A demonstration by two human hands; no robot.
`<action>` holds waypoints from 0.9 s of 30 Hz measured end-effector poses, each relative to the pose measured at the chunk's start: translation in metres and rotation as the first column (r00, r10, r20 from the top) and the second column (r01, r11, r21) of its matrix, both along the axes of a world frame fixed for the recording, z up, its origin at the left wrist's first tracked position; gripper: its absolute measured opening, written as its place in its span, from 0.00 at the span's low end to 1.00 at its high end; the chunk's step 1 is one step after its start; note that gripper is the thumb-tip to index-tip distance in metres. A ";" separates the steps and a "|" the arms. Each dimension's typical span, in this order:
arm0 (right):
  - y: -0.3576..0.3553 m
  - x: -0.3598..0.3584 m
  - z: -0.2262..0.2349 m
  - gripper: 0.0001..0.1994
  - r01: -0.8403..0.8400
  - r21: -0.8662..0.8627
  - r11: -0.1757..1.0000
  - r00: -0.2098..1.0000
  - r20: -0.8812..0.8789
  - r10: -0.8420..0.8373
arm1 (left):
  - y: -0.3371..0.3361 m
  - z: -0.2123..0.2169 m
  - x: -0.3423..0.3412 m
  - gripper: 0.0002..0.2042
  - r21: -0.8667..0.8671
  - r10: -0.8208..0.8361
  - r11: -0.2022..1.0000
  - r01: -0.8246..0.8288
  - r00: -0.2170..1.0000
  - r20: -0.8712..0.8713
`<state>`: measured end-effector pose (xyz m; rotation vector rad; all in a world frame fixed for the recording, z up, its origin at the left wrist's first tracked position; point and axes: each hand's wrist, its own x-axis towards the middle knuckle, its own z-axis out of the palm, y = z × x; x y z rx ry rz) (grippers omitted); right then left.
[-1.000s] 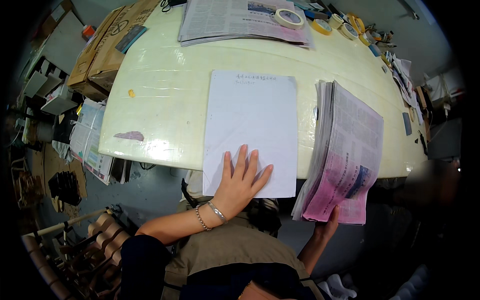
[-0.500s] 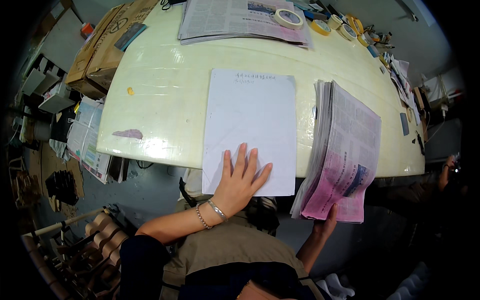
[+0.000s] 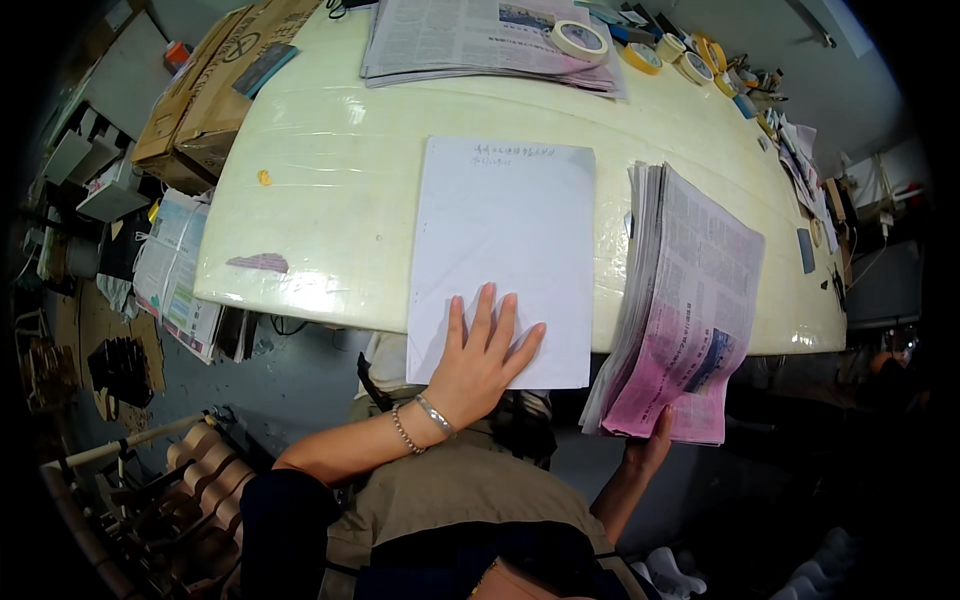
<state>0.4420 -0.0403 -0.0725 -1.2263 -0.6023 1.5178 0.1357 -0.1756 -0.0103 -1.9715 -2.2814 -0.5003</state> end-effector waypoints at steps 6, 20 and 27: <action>0.002 0.002 -0.003 0.21 -0.017 0.016 1.000 1.000 -0.021 0.017 | 0.000 -0.002 0.000 0.32 0.014 -0.003 1.000 0.003 1.000 0.013; 0.001 0.001 -0.006 0.23 -0.006 0.012 1.000 1.000 -0.015 0.006 | -0.068 0.034 -0.095 0.27 0.202 -0.666 0.633 -0.747 -0.393 0.633; 0.008 0.014 -0.014 0.24 -0.018 -0.012 1.000 1.000 0.012 0.018 | -0.101 0.000 -0.084 0.22 -0.048 -0.394 0.536 -0.843 -0.300 0.868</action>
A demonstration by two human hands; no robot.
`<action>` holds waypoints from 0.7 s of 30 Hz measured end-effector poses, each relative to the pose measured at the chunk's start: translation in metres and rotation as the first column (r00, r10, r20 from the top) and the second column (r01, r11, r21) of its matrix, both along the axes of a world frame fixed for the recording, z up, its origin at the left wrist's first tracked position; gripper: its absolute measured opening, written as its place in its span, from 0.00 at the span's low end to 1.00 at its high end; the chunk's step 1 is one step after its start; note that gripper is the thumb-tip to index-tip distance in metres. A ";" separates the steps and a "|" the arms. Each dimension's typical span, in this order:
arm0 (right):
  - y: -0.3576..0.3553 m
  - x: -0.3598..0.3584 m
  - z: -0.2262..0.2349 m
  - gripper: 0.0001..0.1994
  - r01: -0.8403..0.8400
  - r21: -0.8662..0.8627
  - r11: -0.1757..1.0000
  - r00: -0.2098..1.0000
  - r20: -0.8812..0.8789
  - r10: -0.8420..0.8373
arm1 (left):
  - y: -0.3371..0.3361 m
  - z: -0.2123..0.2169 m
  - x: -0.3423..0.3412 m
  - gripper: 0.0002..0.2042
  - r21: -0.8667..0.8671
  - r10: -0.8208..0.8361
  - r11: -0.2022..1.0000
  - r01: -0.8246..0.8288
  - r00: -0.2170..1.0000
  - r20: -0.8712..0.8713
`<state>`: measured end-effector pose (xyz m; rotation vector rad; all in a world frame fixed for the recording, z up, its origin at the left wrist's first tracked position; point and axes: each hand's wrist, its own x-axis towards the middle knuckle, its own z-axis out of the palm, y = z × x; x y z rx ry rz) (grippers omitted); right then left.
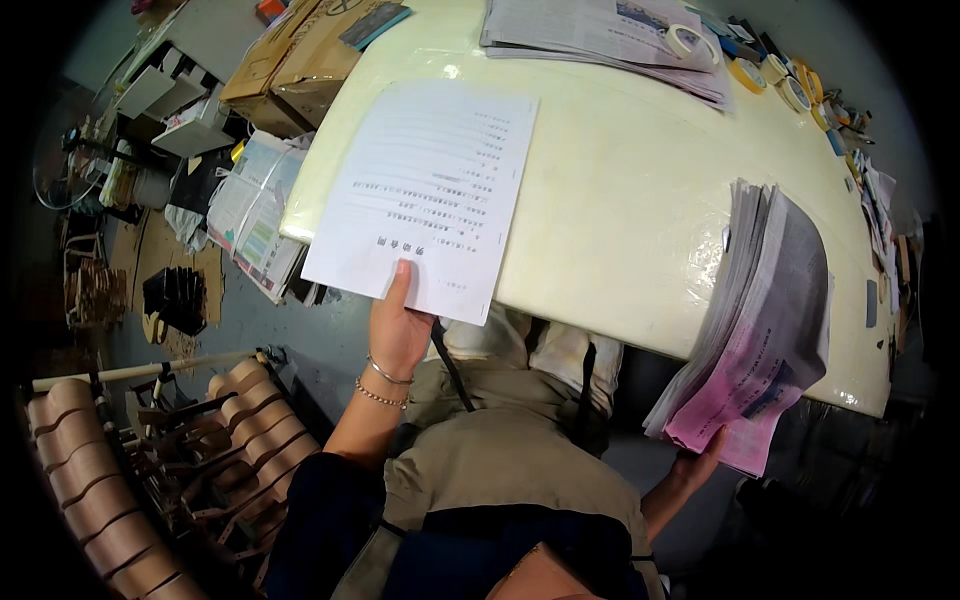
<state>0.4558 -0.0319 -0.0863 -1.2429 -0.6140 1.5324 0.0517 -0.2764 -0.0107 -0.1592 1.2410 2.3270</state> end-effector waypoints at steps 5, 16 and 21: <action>0.004 0.003 0.003 0.25 0.002 0.012 1.000 1.000 0.029 -0.002 | -0.003 -0.006 -0.006 0.24 0.124 -0.018 0.992 0.003 0.993 0.120; 0.004 0.001 0.008 0.33 -0.049 0.016 0.999 0.993 0.112 0.047 | -0.022 -0.017 -0.022 0.22 -0.313 -0.035 0.946 -0.084 0.933 -0.358; 0.008 0.001 0.006 0.32 -0.009 0.001 1.000 0.995 0.104 0.009 | -0.056 0.022 -0.070 0.25 -0.195 0.111 0.966 -0.167 0.957 -0.269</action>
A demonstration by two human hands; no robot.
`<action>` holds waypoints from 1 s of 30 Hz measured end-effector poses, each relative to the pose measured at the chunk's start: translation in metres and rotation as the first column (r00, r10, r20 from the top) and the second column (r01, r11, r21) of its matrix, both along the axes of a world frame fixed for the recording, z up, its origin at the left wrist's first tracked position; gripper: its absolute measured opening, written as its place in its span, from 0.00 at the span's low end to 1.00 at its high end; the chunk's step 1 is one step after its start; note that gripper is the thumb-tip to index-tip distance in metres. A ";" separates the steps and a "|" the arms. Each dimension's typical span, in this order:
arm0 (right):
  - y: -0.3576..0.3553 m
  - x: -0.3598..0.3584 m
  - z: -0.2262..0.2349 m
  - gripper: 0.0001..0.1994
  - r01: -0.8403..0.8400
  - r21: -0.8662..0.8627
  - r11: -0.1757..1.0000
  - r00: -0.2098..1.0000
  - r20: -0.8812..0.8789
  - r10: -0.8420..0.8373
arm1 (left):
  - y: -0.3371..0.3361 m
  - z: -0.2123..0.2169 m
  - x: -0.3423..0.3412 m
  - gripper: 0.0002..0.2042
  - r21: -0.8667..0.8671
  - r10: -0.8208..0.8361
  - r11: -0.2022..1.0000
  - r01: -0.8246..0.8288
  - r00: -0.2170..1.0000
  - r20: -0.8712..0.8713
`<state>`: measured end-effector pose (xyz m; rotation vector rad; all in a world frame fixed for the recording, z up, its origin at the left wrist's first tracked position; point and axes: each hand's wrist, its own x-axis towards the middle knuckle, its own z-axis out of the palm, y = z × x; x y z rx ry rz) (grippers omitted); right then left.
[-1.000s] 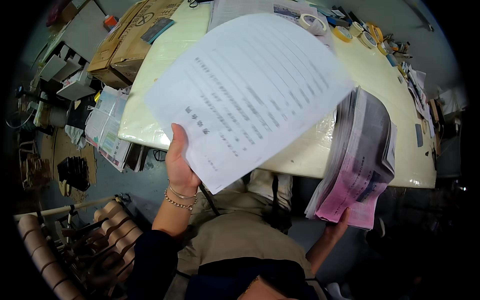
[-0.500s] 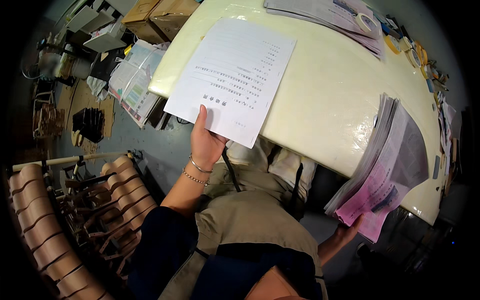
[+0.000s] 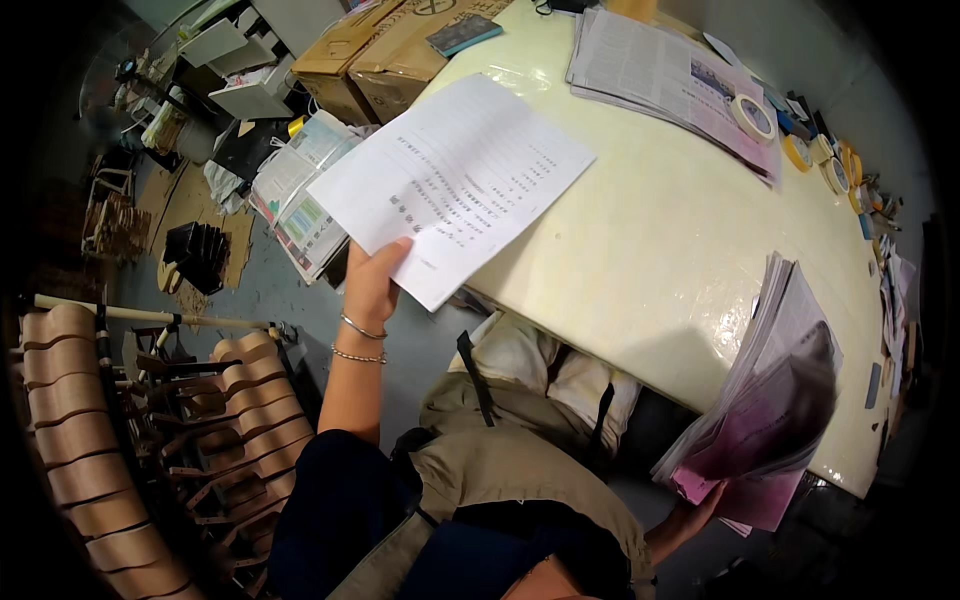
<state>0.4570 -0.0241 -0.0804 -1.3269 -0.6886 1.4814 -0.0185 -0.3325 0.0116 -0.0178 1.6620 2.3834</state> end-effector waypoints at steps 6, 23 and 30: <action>-0.003 0.007 -0.007 0.32 0.141 0.013 0.990 0.990 -0.006 -0.141 | -0.051 0.006 -0.084 0.14 0.421 0.038 0.907 -0.007 0.997 -0.065; -0.001 0.033 0.023 0.27 -0.232 0.055 0.971 0.953 -0.189 0.238 | 0.128 0.004 -0.268 0.28 0.001 0.079 0.997 -0.080 0.982 0.174; 0.008 -0.012 0.131 0.20 -0.057 -0.036 0.998 0.936 -0.348 0.041 | 0.215 0.030 0.007 0.27 0.427 -0.979 0.125 0.896 0.040 0.202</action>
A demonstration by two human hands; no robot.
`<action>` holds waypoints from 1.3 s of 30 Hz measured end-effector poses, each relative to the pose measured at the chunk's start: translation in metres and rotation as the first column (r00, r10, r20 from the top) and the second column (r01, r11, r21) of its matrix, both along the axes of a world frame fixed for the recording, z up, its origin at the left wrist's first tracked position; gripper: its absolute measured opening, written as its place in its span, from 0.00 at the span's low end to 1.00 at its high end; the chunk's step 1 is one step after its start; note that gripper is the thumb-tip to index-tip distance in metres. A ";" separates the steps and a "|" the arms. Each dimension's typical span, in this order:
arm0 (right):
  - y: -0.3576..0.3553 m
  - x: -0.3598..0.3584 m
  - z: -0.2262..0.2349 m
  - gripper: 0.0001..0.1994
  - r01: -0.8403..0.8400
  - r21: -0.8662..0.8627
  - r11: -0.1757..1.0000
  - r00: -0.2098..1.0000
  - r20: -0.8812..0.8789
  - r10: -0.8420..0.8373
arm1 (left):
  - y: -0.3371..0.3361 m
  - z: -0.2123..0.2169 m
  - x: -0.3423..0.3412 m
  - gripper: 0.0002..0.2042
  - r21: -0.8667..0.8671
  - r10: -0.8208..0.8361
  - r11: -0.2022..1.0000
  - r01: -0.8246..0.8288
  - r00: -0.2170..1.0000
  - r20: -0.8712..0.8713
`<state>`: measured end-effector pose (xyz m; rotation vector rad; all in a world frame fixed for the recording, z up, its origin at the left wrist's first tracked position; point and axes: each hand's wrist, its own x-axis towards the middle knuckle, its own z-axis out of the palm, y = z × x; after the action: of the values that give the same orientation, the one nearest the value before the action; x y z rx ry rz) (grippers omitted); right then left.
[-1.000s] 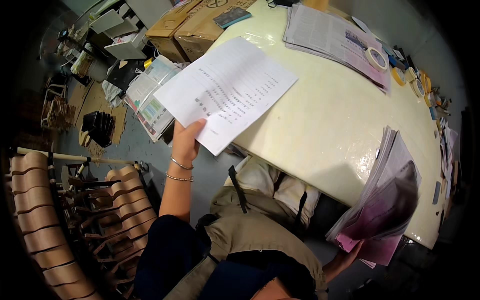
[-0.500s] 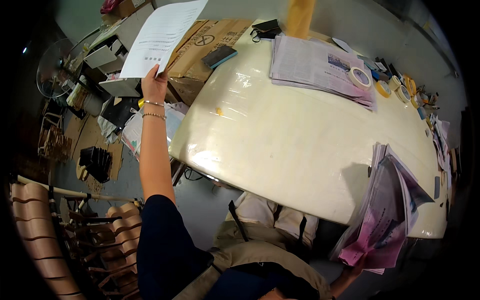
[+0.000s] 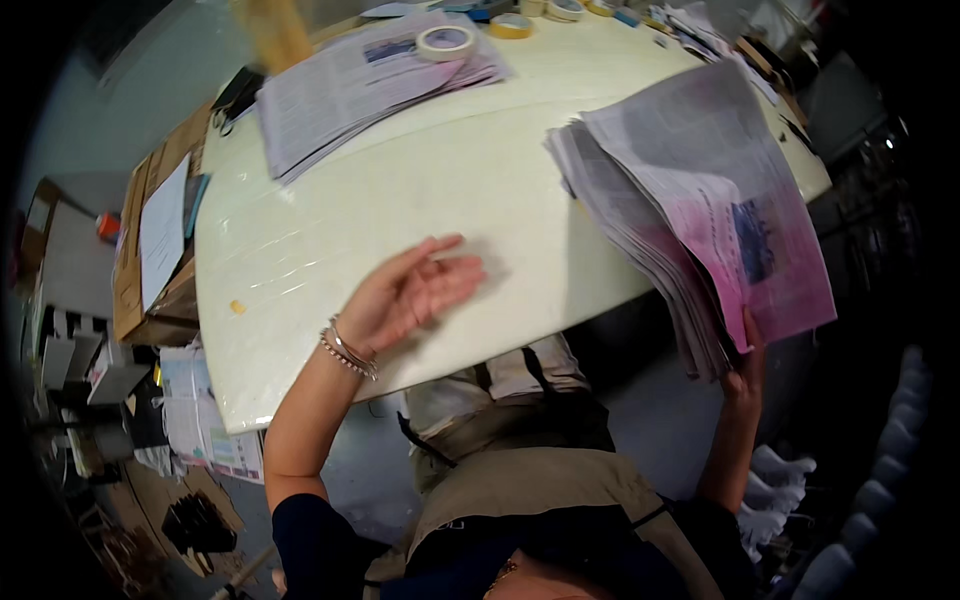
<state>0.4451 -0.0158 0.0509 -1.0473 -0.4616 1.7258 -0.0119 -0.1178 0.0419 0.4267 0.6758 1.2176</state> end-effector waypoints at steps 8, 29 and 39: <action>-0.017 -0.011 0.009 0.16 0.022 0.058 0.998 0.979 -0.203 -0.010 | 0.085 -0.003 0.164 0.41 -0.024 -0.241 0.959 0.284 0.855 0.459; -0.086 -0.181 0.030 0.17 -0.031 0.274 0.961 0.976 -0.197 0.088 | 0.043 0.095 0.014 0.07 0.494 0.431 0.805 -0.327 0.896 -0.109; -0.138 -0.263 -0.056 0.20 -0.501 -0.157 0.851 0.828 -0.374 0.418 | -0.045 -0.036 -0.092 0.25 -0.003 0.423 0.820 -0.572 0.609 -0.671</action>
<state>0.1825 -0.1539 -0.0053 -0.8307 -0.3024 2.4019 -0.1036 -0.1623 0.0062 0.4911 1.6153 1.5094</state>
